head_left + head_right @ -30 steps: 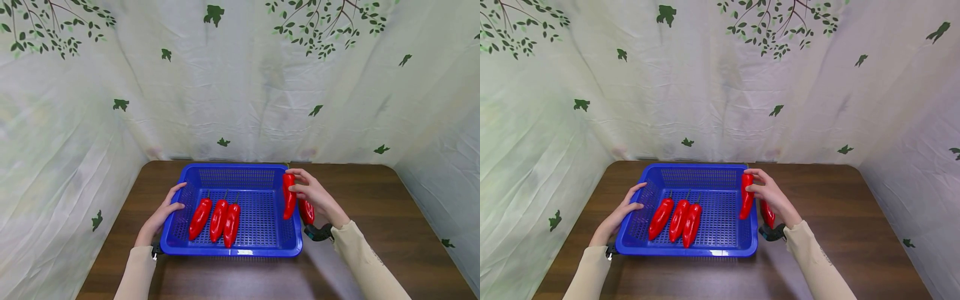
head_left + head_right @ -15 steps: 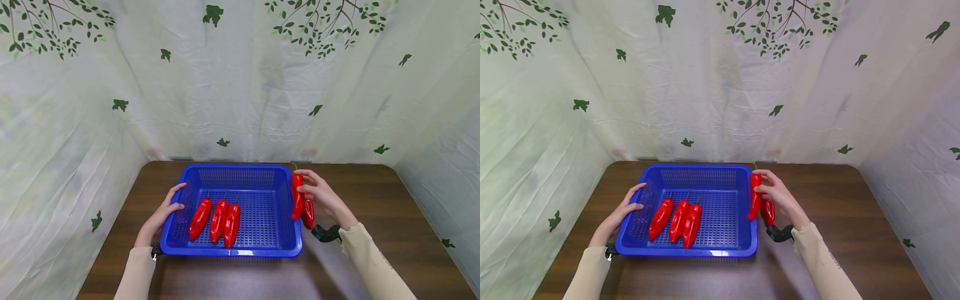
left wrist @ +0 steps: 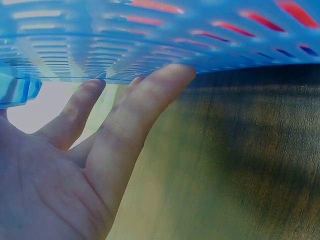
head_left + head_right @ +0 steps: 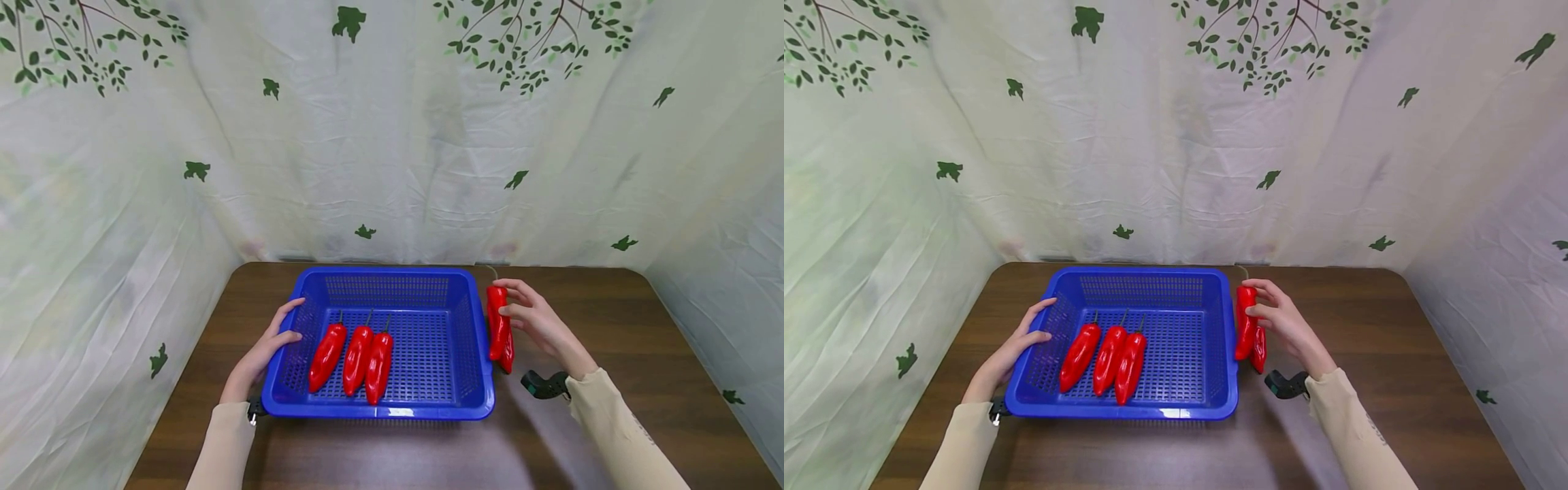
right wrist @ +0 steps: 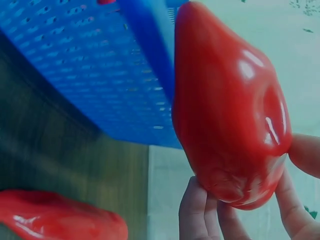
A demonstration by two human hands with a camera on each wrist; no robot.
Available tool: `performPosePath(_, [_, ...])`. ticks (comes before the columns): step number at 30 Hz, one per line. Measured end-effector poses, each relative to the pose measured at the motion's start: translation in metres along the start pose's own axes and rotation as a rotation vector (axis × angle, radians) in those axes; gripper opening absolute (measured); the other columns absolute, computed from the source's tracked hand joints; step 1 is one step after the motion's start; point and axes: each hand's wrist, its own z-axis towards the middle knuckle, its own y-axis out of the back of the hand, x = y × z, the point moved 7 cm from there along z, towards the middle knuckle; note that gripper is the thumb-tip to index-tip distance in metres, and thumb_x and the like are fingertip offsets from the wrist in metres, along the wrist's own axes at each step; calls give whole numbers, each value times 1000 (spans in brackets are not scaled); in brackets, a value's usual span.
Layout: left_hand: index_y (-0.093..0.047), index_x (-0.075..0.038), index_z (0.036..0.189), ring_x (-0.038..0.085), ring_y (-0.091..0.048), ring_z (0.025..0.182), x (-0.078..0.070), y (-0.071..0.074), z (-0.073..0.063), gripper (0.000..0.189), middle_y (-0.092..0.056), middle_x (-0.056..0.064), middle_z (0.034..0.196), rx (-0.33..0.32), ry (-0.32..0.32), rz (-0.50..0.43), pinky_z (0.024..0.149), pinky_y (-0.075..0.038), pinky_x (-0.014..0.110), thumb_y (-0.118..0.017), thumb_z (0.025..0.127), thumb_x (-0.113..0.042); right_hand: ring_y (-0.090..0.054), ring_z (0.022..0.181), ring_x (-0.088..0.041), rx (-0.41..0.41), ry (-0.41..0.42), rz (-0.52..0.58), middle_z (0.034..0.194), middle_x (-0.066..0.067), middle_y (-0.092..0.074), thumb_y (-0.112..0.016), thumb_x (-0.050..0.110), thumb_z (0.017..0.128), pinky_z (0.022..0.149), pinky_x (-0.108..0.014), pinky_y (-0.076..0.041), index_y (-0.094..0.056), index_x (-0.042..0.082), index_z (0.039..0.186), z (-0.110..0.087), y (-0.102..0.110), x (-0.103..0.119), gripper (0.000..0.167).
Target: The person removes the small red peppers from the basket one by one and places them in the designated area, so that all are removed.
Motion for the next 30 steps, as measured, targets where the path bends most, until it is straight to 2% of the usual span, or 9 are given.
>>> performPosePath(10, [-14,-32,150,55,-28,126,-1,0,-1,65,-6,18,152,0,15,-1,88,-46,60,-46,95,-15,-55,106,-19,0,19,30,138,-25,-35,-46,3,96,85,-32,-52,-44,10,136,-7,15,-10,41])
performPosePath(17, [-14,-32,150,55,-28,127,-2,-1,-2,66,-5,18,152,-2,14,-3,87,-46,60,-46,95,-15,-56,105,-16,-34,16,15,132,-15,-42,-48,4,96,85,-30,-52,-40,6,141,-11,28,-19,45])
performPosePath(24, [-15,-32,150,56,-29,126,-1,0,-1,65,-6,19,152,-3,8,1,87,-46,60,-46,95,-15,-55,106,-17,-53,10,17,132,-14,-42,-48,5,97,86,-29,-52,-39,6,142,-14,34,-24,45])
performPosePath(30, [-16,-35,149,55,-29,127,1,2,-1,65,-6,17,152,-11,18,10,88,-46,59,-46,95,-16,-55,105,-16,-78,2,5,131,-13,-43,-47,6,98,85,-29,-52,-35,2,142,-16,40,-30,46])
